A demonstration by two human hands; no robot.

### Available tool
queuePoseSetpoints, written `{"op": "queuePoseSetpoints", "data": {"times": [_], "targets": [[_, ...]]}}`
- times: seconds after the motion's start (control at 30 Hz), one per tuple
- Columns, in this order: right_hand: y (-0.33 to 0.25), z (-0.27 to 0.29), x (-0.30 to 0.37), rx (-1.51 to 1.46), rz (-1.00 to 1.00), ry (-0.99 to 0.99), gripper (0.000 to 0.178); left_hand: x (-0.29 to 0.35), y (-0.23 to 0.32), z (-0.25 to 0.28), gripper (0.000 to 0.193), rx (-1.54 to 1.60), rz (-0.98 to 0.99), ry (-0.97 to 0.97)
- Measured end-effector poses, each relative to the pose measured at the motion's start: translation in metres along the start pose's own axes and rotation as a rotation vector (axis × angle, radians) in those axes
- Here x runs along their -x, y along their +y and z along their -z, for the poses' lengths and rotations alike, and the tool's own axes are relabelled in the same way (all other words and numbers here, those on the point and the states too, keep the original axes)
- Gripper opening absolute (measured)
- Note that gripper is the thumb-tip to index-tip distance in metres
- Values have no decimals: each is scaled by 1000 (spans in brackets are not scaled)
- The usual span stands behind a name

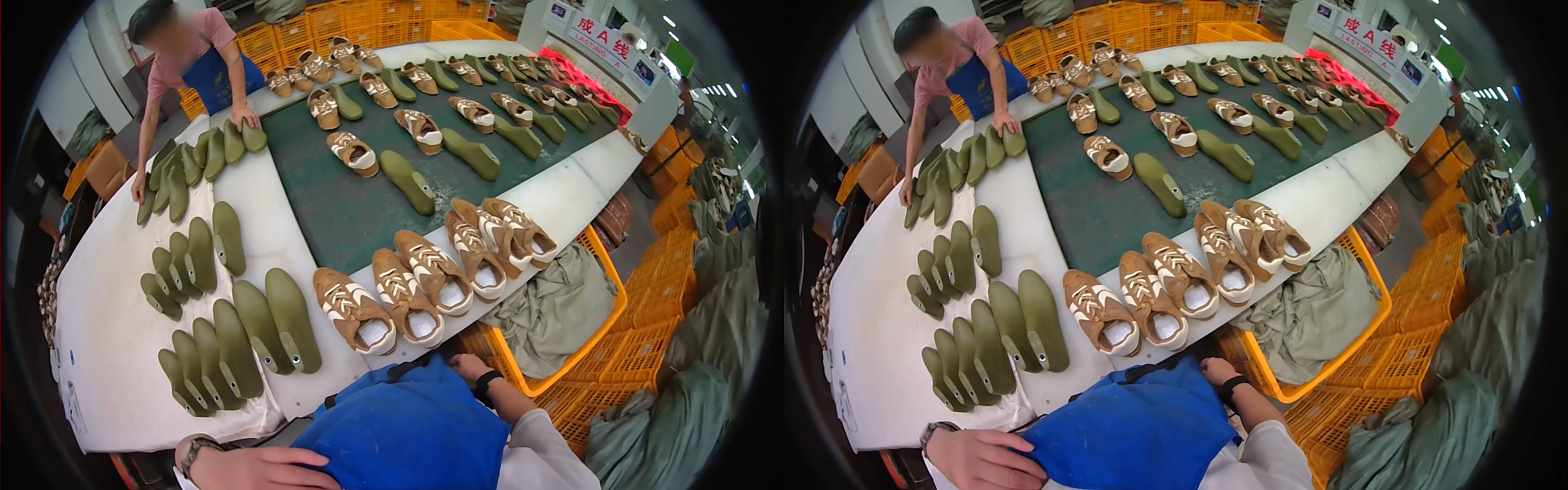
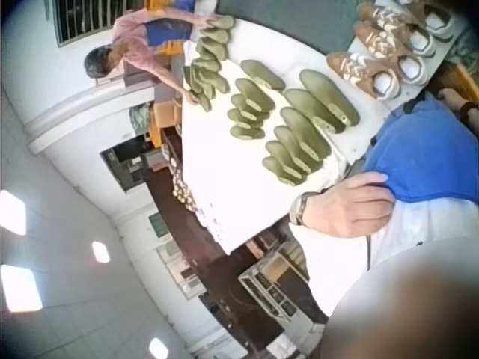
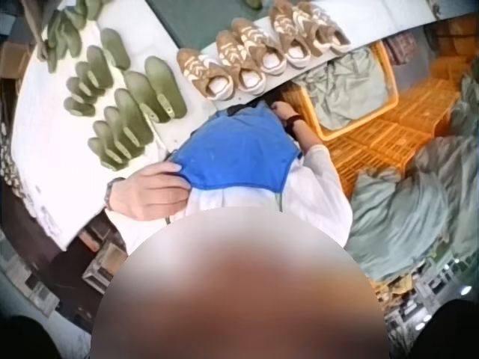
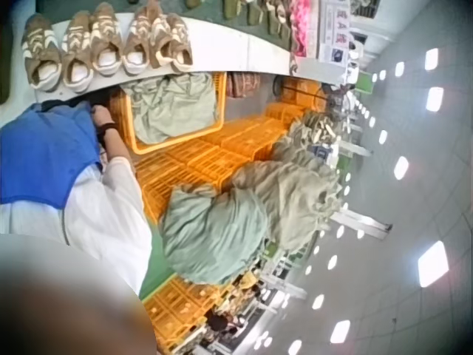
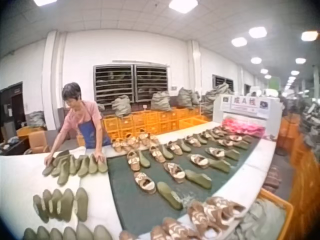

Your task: The person places green shoe lasts into brown slip-on shoes on a conveyor belt. They repeatedly pick up a shoe, insert a last, and place the assembled unit onto the belt. A coworker across the table performs similar actions.

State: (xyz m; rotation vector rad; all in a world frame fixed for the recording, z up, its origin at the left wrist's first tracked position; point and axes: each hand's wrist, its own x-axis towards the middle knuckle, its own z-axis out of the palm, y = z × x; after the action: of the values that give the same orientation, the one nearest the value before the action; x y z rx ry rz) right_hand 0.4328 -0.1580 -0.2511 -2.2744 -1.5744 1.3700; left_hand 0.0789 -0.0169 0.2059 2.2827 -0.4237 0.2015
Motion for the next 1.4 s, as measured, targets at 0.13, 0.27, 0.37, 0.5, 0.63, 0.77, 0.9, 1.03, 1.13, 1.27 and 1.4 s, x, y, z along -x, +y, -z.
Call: {"op": "queuePoseSetpoints", "data": {"times": [0.13, 0.27, 0.37, 0.5, 0.63, 0.77, 0.9, 1.03, 1.13, 1.27, 1.4], "targets": [[-3, 3, 6, -6, -7, 22, 31, -2, -11, -3, 12, 144, -50, 57], [-3, 8, 14, 13, 40, 49, 31, 37, -34, 14, 17, 272, -119, 69], [-15, 25, 20, 197, 138, -4, 22, 69, -50, -21, 22, 269, 369, 916], [-73, 80, 47, 385, 350, -126, 23, 127, -115, -69, 45, -837, 1255, 452], [-172, 160, 96, 185, 570, -317, 20, 168, -154, -131, 57, -622, 1417, 577], [-275, 201, 106, 23, 935, -223, 17, 177, -193, -166, 65, -579, 1423, 856], [-367, 139, 27, 188, 1105, -150, 32, 178, -234, -169, 48, -556, 1353, 1229], [-397, 37, -21, 512, 865, -280, 45, 178, -245, -170, 32, -386, 1331, 1489], [-385, 8, -30, 462, 878, -165, 43, 177, -241, -171, 31, -322, 1274, 1572], [-371, 12, -23, 406, 888, -119, 42, 172, -239, -171, 32, -366, 1223, 1568], [-373, 35, -21, 204, 818, -180, 31, 170, -237, -170, 32, -313, 1241, 1597]]}}
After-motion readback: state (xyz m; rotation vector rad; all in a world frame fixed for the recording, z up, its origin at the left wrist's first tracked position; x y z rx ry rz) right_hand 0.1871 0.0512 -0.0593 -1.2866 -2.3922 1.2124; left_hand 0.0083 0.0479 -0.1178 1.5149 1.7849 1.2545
